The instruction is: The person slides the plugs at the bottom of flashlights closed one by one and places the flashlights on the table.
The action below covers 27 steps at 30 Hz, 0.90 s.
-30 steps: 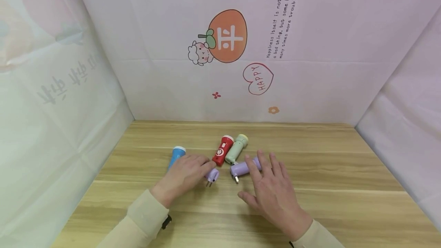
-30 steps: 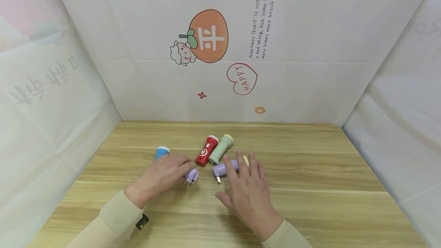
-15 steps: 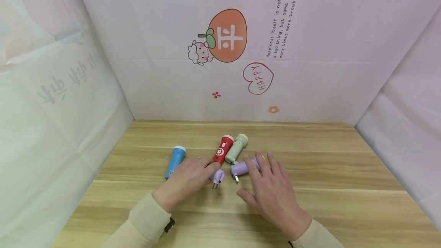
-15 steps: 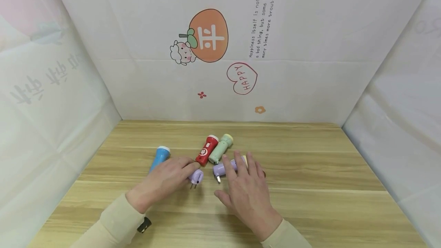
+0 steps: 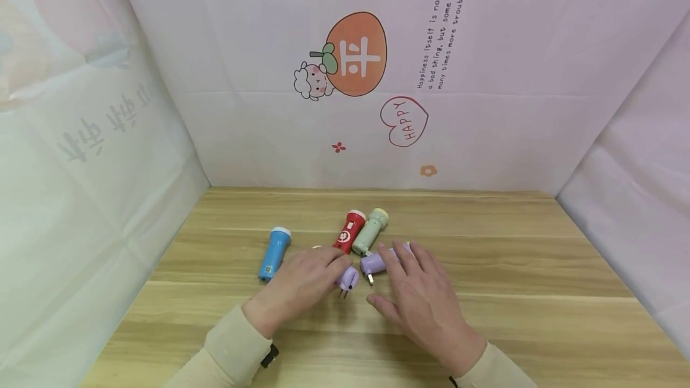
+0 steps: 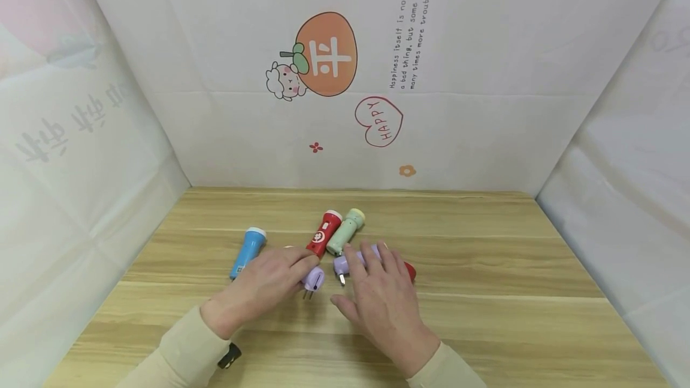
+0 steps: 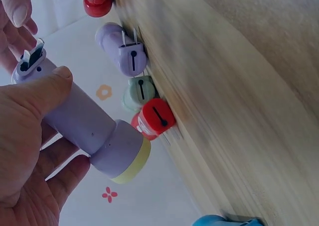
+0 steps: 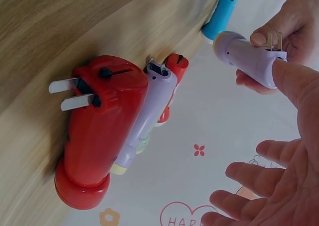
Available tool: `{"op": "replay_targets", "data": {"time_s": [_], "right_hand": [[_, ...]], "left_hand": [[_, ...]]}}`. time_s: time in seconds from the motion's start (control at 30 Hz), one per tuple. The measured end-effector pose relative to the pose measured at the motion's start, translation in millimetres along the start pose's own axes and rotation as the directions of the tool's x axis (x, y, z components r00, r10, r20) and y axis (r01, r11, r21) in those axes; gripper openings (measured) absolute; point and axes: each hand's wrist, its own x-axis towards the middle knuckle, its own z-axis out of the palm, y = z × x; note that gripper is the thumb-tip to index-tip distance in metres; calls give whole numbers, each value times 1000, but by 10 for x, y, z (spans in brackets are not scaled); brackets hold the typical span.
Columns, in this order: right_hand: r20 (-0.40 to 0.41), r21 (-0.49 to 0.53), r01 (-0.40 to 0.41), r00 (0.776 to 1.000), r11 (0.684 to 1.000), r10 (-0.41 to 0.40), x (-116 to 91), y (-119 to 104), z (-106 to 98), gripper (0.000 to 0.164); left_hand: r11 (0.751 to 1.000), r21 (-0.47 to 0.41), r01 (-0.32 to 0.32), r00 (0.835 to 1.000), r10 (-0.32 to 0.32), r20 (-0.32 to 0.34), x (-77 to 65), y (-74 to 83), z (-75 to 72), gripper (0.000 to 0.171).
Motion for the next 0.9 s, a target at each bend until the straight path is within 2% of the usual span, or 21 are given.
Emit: {"op": "replay_targets", "data": {"time_s": [0.27,0.5,0.67,0.9], "right_hand": [[-22,20,20,1000,1000,-19,0,-28,-20,77],[-50,62,77,996,995,-74,15,-45,-20,66],[-40,91,91,995,992,-88,15,-58,-33,63],[6,119,68,998,991,-69,13,-89,-47,62]], "left_hand": [[1000,30,-9,999,8,36,8,76,-57,38],[999,27,-16,999,15,42,25,120,-68,41],[1000,16,-16,998,15,57,33,151,-100,45],[999,27,-32,998,31,55,34,180,-111,43]]}}
